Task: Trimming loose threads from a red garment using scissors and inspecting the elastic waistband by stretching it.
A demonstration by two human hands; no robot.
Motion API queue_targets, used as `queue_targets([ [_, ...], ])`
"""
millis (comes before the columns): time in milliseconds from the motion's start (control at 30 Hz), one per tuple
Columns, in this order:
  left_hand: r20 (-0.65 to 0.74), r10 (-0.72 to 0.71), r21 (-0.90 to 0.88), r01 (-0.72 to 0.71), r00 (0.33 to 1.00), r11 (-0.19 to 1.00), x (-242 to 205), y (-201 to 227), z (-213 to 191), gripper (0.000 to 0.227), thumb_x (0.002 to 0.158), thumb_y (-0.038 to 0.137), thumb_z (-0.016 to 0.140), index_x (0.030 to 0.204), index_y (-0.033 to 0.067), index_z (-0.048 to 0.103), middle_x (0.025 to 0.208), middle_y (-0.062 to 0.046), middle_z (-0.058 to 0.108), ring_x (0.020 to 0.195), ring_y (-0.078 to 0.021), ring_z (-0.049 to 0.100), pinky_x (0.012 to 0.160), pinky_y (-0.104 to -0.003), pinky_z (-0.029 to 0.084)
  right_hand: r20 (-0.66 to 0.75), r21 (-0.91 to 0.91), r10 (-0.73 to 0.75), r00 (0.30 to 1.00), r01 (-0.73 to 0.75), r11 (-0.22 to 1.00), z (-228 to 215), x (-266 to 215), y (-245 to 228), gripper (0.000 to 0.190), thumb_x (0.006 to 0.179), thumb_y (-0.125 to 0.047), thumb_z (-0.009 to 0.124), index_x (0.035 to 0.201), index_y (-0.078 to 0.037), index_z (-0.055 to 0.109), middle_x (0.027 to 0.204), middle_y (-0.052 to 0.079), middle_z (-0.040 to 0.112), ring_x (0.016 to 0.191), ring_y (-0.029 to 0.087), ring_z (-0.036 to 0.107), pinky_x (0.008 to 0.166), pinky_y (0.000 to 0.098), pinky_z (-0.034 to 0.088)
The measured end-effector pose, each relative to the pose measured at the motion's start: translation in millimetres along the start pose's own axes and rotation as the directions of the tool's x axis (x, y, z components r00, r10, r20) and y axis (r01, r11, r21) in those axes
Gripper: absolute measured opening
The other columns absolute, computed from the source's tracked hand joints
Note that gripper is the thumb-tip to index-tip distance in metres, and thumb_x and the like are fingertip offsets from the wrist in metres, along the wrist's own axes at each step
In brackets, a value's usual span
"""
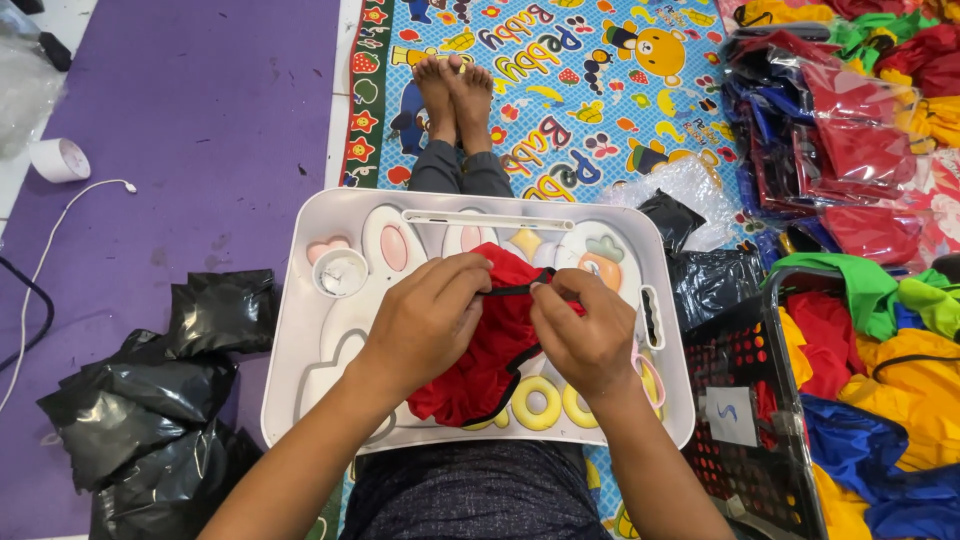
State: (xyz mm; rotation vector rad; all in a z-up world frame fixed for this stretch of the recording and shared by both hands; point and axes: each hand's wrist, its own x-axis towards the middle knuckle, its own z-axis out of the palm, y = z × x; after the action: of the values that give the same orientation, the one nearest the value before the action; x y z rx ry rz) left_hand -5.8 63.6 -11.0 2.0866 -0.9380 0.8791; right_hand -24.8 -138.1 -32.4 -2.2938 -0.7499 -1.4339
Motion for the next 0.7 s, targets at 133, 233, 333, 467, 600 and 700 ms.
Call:
queue_targets([
  [133,-0.1,0.116,0.208,-0.093,0.988,0.974,-1.2,-17.1,1.9,0.014,0.085,-0.004,0.072,0.094,0.0082,0.071,0.105,-0.009,0.071,0.084,-0.0256,0.072,0.072,-0.034,0.059,0.002,-0.041,0.047,0.999,-0.047,0.998,-2.3,-3.9,4.8,0.012,0.087,0.0,0.074,0.095,-0.009,0.075,0.085,0.009,0.062,0.063,0.026,0.064,0.06,0.0361,0.056],
  [233,-0.183,0.138,0.207,-0.1,0.973,0.973,-5.7,-35.6,-3.9,0.02,0.078,-0.003,0.082,0.09,0.0096,0.071,0.107,-0.008,0.071,0.076,-0.0228,0.068,0.07,-0.035,0.059,-0.09,-0.223,0.072,0.993,-0.091,0.97,-6.5,-12.0,15.8,0.017,0.082,0.003,0.074,0.093,-0.01,0.075,0.084,0.007,0.06,0.062,0.023,0.061,0.059,0.0336,0.055],
  [333,-0.254,0.128,0.188,-0.081,0.959,0.979,-9.4,-49.3,-13.4,0.024,0.079,-0.007,0.081,0.085,0.0117,0.068,0.101,-0.004,0.069,0.072,-0.0195,0.067,0.069,-0.03,0.059,-0.214,-0.168,0.109,0.971,-0.147,0.975,-11.3,-14.7,19.3,0.022,0.079,0.009,0.072,0.095,-0.005,0.073,0.082,0.007,0.058,0.063,0.021,0.058,0.061,0.0298,0.056],
  [467,-0.388,0.078,0.086,-0.048,0.919,0.995,-17.5,-61.6,-30.3,0.033,0.076,-0.019,0.083,0.075,0.0093,0.066,0.088,-0.008,0.066,0.068,-0.027,0.061,0.069,-0.038,0.056,-0.283,-0.127,0.106,0.953,-0.147,0.981,-21.6,-19.4,16.1,0.016,0.078,0.011,0.074,0.089,0.001,0.072,0.078,0.011,0.062,0.065,0.025,0.06,0.06,0.0346,0.057],
  [600,-0.282,-0.145,-0.015,0.147,0.948,0.989,-23.7,-46.6,-54.1,0.038,0.079,-0.027,0.083,0.09,-0.0011,0.058,0.103,-0.015,0.058,0.087,-0.0256,0.055,0.074,-0.038,0.045,-0.15,-0.081,0.357,0.922,-0.372,0.925,-38.9,-30.3,-1.2,0.031,0.075,0.018,0.072,0.102,0.003,0.063,0.1,0.018,0.065,0.087,0.03,0.063,0.078,0.0382,0.057],
  [700,-0.266,-0.189,-0.108,0.166,0.945,0.98,-26.6,-50.7,-53.8,0.038,0.071,-0.025,0.071,0.093,0.0009,0.055,0.103,-0.015,0.057,0.086,-0.0238,0.056,0.074,-0.035,0.045,-0.133,-0.055,0.372,0.919,-0.382,0.923,-41.6,-32.6,-6.9,0.034,0.074,0.02,0.071,0.102,0.003,0.061,0.1,0.018,0.065,0.085,0.029,0.063,0.077,0.037,0.055],
])
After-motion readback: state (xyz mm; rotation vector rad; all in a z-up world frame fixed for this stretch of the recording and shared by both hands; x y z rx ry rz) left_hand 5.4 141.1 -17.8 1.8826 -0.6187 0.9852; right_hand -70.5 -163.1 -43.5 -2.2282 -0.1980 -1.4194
